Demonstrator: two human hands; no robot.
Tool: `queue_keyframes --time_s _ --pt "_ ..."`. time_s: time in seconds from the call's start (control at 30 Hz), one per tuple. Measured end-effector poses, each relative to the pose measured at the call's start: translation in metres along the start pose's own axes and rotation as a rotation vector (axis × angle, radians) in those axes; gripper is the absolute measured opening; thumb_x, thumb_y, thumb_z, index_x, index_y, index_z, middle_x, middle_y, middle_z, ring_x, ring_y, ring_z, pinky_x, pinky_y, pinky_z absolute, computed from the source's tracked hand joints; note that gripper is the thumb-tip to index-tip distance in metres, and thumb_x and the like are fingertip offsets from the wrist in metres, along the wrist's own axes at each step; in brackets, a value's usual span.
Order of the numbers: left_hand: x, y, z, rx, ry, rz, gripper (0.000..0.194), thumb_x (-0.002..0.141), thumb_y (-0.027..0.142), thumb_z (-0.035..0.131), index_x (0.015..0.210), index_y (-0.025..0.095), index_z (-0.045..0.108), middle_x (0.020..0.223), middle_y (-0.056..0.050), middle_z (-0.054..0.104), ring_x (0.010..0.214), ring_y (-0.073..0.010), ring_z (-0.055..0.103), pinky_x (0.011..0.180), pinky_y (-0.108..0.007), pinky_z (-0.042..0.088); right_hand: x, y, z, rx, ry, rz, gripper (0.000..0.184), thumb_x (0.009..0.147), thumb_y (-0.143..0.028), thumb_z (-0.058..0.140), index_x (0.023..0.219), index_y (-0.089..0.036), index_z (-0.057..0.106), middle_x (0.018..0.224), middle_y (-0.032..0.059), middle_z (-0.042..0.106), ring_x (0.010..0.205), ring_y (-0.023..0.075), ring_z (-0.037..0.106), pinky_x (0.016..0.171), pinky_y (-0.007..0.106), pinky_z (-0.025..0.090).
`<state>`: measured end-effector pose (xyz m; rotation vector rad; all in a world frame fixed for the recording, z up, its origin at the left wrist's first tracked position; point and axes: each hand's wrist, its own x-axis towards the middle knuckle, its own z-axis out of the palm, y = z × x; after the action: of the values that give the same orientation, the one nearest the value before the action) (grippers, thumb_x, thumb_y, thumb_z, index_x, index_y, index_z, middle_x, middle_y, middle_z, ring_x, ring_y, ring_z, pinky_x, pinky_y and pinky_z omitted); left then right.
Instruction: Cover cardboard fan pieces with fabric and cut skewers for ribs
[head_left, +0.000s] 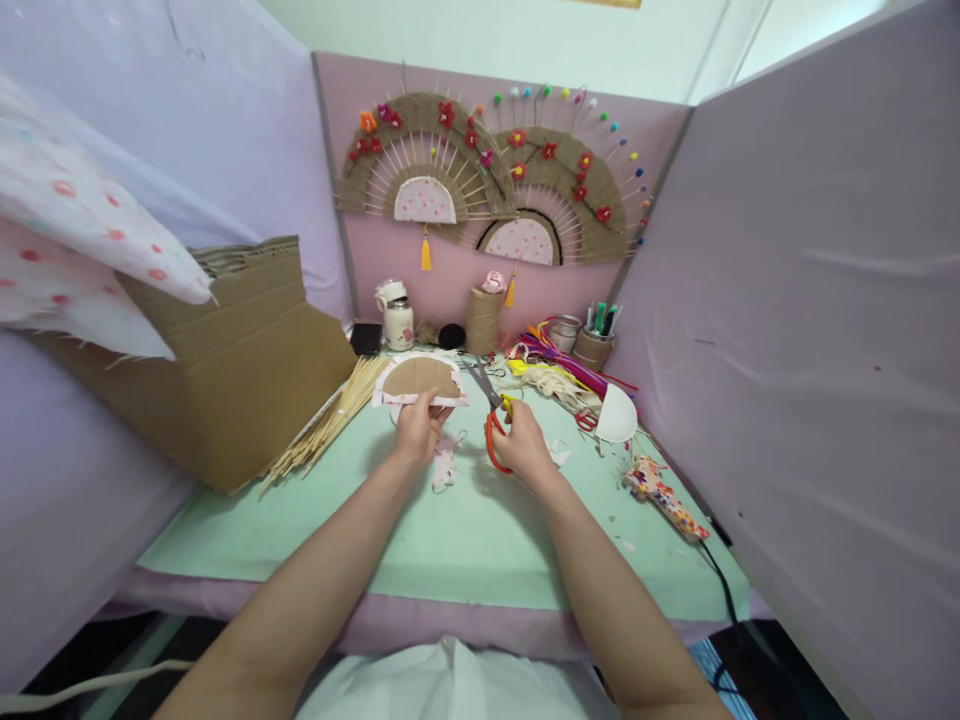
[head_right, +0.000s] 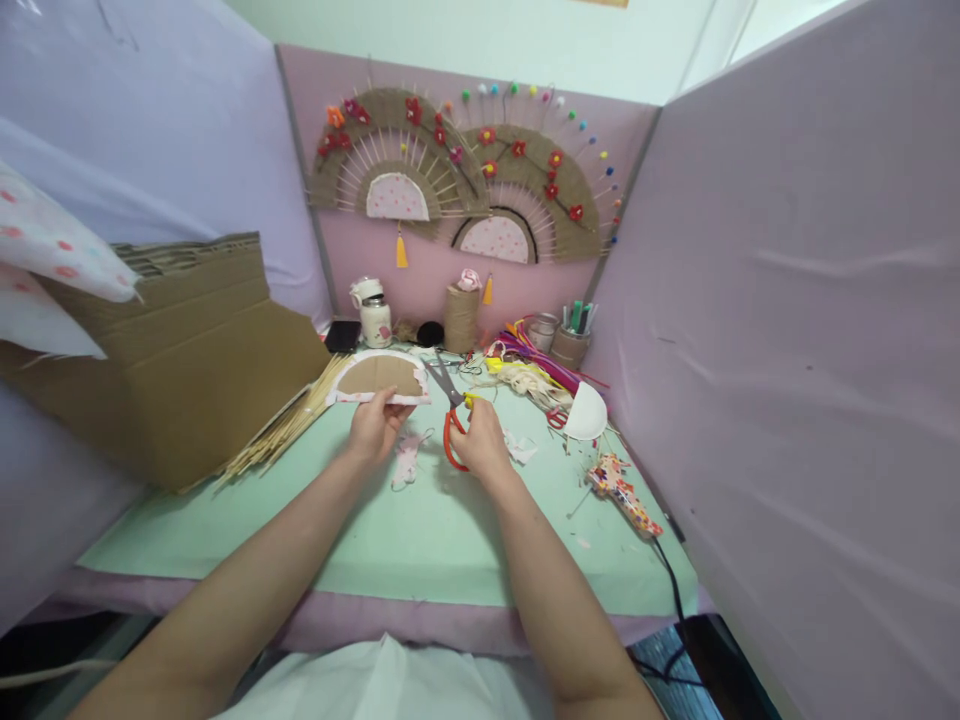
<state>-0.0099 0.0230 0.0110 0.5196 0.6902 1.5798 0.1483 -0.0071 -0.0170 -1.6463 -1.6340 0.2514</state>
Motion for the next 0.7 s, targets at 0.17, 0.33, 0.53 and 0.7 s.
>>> queue_keyframes --time_s 0.17,0.33,0.53,0.7 --pt "0.0023 -0.0019 -0.0004 -0.016 0.032 0.107 0.008 0.065 0.016 0.064 0.07 0.015 0.058 0.065 0.001 0.063 0.066 -0.0116 0.061 0.079 -0.032 0.052 -0.003 0.0028 0.0038 -0.138 -0.048 -0.161 0.032 0.077 -0.031 0.057 0.104 -0.014 0.055 0.093 0.0085 0.059 0.084 0.0206 0.054 0.076 0.031 0.042" --pt "0.003 -0.0021 -0.0016 -0.031 0.052 0.137 0.007 0.067 0.016 0.063 0.073 0.015 0.059 0.072 0.0 0.064 0.072 -0.0129 0.062 0.08 -0.033 0.052 -0.004 -0.0023 0.0007 -0.189 -0.054 -0.14 0.032 0.079 -0.032 0.06 0.106 -0.014 0.057 0.096 0.0097 0.06 0.087 0.0212 0.056 0.075 0.03 0.042" --pt "0.004 -0.003 -0.0027 -0.035 0.071 0.156 0.017 0.067 0.015 0.064 0.084 0.017 0.061 0.074 0.0 0.064 0.078 -0.0133 0.062 0.082 -0.032 0.052 -0.0034 -0.0029 0.0003 -0.233 -0.082 -0.109 0.027 0.083 -0.031 0.059 0.104 -0.014 0.059 0.096 0.0098 0.062 0.085 0.0205 0.058 0.074 0.028 0.041" --pt "0.0039 -0.0023 -0.0025 -0.04 0.063 0.158 0.018 0.07 0.013 0.061 0.088 0.018 0.062 0.083 -0.002 0.066 0.086 -0.0146 0.063 0.086 -0.034 0.051 -0.0031 -0.0021 0.0007 -0.257 -0.087 -0.088 0.027 0.084 -0.031 0.059 0.104 -0.013 0.059 0.097 0.0103 0.063 0.087 0.0209 0.06 0.074 0.028 0.041"
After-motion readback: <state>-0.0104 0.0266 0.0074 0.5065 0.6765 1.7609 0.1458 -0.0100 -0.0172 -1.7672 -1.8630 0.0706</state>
